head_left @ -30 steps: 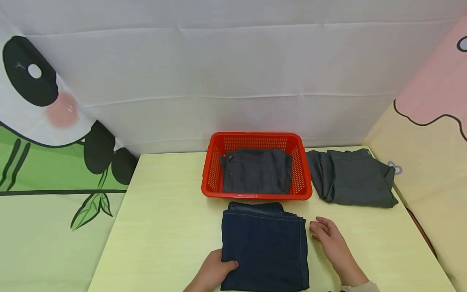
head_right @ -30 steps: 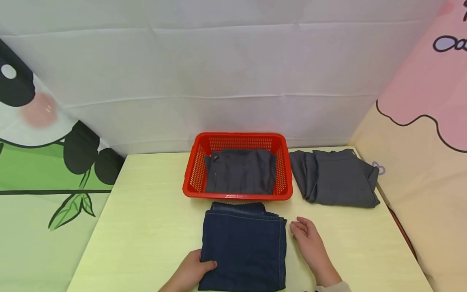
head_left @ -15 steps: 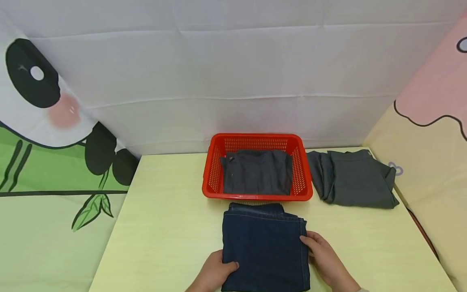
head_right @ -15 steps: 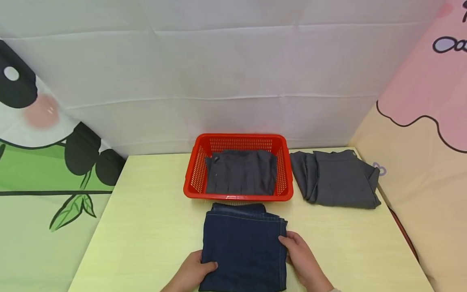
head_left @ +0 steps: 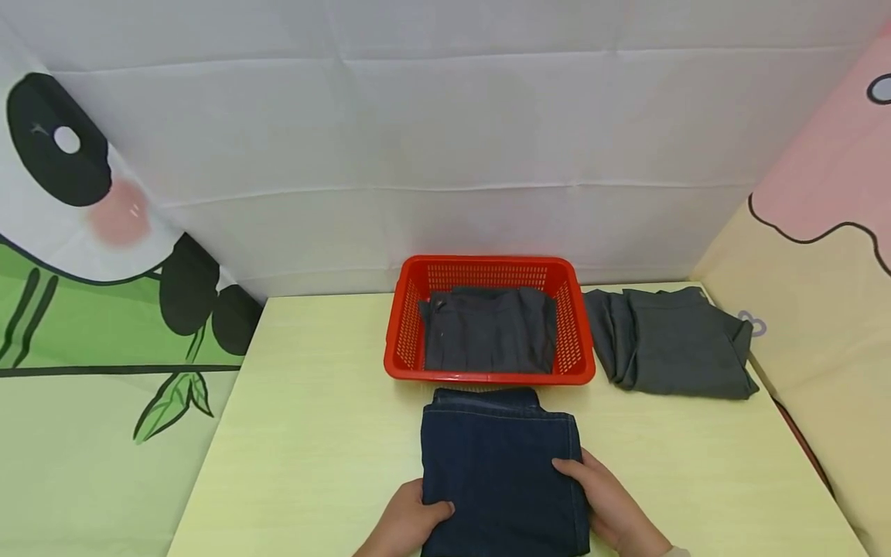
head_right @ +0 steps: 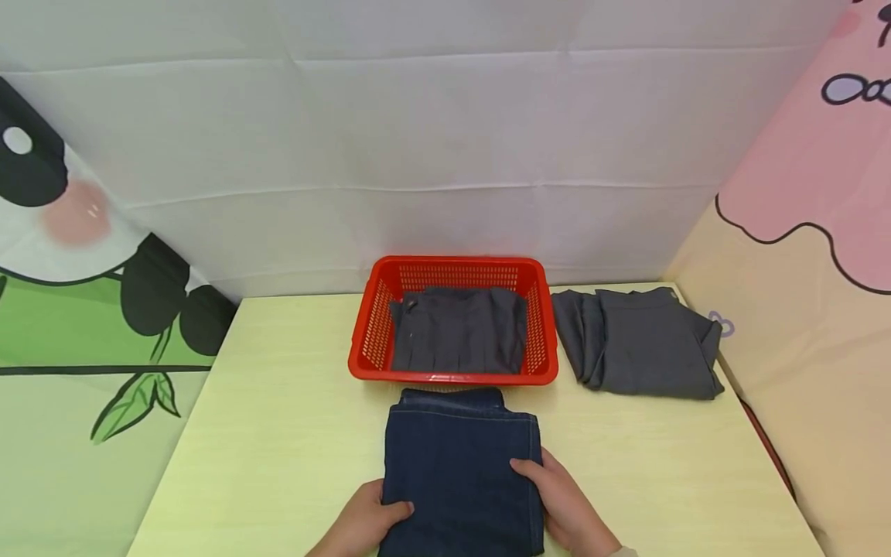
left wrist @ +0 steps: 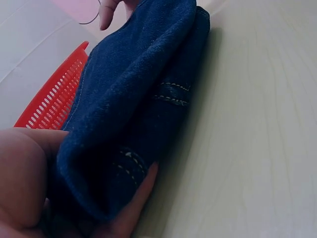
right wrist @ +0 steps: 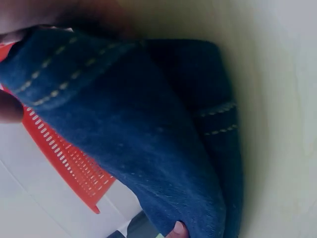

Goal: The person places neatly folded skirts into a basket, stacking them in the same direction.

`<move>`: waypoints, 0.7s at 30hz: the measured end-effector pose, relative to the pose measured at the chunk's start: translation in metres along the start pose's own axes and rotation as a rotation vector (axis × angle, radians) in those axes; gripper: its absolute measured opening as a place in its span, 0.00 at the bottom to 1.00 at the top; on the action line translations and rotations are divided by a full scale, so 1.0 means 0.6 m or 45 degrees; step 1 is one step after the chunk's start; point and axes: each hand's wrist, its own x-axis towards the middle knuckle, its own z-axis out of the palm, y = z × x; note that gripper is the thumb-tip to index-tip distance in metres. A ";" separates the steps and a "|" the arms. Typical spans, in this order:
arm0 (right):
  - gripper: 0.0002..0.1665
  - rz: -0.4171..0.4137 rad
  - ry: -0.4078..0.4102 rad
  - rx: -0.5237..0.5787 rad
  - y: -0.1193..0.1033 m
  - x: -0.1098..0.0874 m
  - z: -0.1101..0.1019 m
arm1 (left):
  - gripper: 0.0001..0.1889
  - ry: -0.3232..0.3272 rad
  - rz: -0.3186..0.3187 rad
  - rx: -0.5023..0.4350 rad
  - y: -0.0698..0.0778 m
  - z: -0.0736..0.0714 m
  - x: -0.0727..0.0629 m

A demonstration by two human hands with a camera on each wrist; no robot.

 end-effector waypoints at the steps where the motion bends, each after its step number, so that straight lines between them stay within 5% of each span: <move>1: 0.48 -0.003 -0.029 0.025 0.002 0.000 -0.002 | 0.17 0.000 -0.008 0.000 0.000 0.000 0.001; 10: 0.49 0.095 -0.202 0.090 0.023 0.003 -0.008 | 0.17 -0.007 0.005 -0.011 -0.004 -0.001 0.001; 16: 0.51 0.139 -0.224 0.101 0.029 0.009 0.004 | 0.17 -0.034 -0.020 -0.038 -0.006 -0.004 0.002; 21: 0.54 0.121 -0.220 0.050 0.036 0.019 0.018 | 0.20 -0.119 -0.088 -0.269 -0.018 -0.012 0.002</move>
